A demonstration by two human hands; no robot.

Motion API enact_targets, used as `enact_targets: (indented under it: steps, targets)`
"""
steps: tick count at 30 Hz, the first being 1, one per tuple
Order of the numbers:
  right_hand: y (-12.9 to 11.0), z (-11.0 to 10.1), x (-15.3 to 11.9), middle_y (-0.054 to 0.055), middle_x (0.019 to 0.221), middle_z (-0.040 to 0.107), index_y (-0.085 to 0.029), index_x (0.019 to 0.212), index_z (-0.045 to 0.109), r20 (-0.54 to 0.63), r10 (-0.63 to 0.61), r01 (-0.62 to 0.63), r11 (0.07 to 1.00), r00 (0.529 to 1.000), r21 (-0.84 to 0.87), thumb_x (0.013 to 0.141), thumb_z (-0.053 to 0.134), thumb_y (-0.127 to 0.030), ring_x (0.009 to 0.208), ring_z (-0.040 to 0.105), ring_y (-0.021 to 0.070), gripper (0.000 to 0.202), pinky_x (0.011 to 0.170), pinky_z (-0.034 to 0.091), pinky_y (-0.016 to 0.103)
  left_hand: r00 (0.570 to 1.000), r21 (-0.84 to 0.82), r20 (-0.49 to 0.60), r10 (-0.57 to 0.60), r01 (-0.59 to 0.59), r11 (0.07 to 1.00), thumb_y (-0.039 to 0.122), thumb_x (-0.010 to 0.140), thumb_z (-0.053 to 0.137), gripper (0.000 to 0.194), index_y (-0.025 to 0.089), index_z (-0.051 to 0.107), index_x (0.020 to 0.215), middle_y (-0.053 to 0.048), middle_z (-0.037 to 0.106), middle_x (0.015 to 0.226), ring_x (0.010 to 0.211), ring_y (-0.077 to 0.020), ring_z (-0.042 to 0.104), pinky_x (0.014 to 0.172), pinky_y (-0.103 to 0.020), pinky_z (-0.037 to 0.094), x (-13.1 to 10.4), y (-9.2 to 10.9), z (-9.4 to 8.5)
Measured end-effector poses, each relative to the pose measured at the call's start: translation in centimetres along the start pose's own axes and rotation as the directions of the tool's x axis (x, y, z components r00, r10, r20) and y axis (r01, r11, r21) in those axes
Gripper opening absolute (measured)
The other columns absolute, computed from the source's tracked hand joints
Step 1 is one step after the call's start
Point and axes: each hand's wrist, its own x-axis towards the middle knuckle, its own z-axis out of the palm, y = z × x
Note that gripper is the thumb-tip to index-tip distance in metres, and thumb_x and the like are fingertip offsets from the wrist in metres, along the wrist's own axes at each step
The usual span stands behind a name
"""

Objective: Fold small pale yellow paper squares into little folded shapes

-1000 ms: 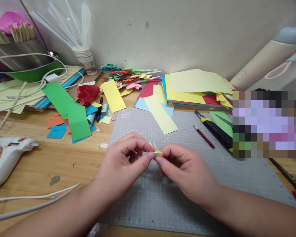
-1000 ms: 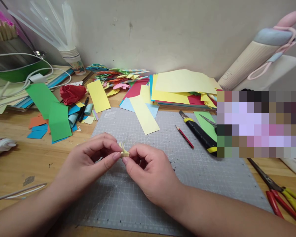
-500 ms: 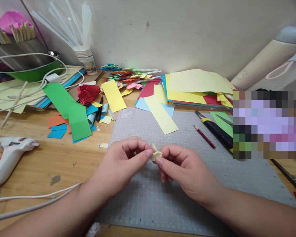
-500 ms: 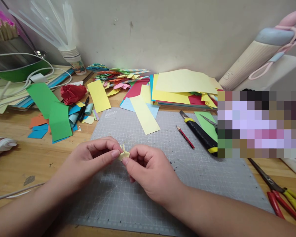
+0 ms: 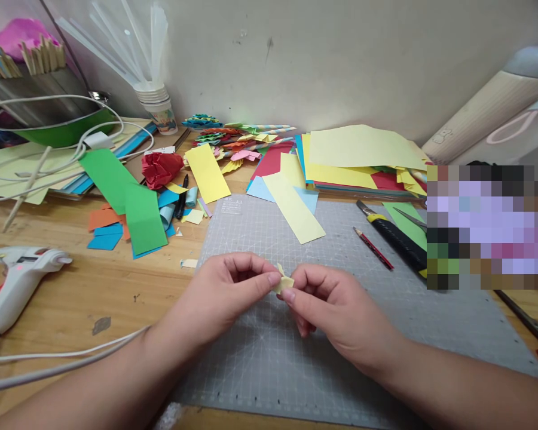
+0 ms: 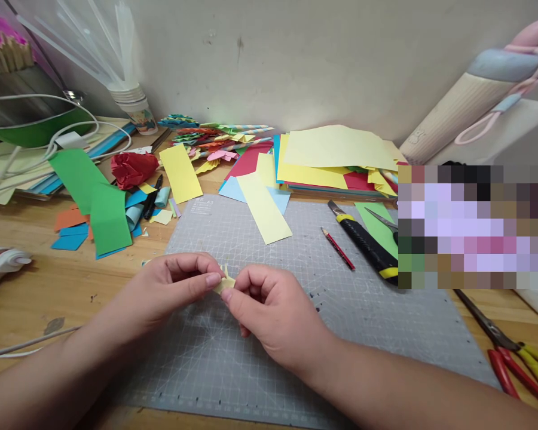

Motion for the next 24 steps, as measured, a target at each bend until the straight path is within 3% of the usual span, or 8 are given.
enact_targets:
  steps: [17, 22, 24]
  targets:
    - [0.33, 0.1, -0.24, -0.006, 0.052, 0.047, -0.019, 0.063, 0.047, -0.007, -0.043, 0.042, 0.997, 0.999, -0.065, 0.084, 0.059, -0.034, 0.049, 0.04, 0.0089, 0.028, 0.048, 0.031, 0.023, 0.997, 0.053, 0.041, 0.071, -0.073, 0.996, 0.031, 0.076, 0.065, 0.019, 0.018, 0.061, 0.064, 0.003, 0.056, 0.062, 0.061, -0.0115, 0.048, 0.059, -0.024, 0.039, -0.27, -0.08, -0.05]
    - [0.24, 0.02, 0.09, -0.006, 0.051, 0.049, -0.019, 0.063, 0.048, -0.041, 0.015, -0.013, 0.998, 0.999, 0.062, 0.082, 0.062, -0.041, 0.047, 0.044, 0.0088, 0.032, 0.049, 0.036, 0.023, 0.994, -0.141, -0.098, 0.047, -0.061, 0.988, 0.039, 0.077, 0.067, 0.023, 0.019, 0.061, 0.089, 0.005, 0.049, 0.06, 0.05, -0.0085, 0.04, 0.047, -0.021, 0.03, 0.09, -0.75, 0.03]
    - [0.2, 0.06, 0.17, -0.006, 0.052, 0.05, -0.019, 0.062, 0.049, -0.045, 0.023, -0.019, 0.996, 0.999, 0.087, 0.081, 0.064, -0.043, 0.047, 0.044, 0.0086, 0.033, 0.049, 0.036, 0.023, 0.997, -0.192, -0.077, 0.001, -0.016, 0.981, 0.039, 0.076, 0.068, 0.025, 0.019, 0.059, 0.087, 0.006, 0.05, 0.06, 0.048, -0.0075, 0.039, 0.045, -0.02, 0.028, 0.13, -0.91, 0.12]
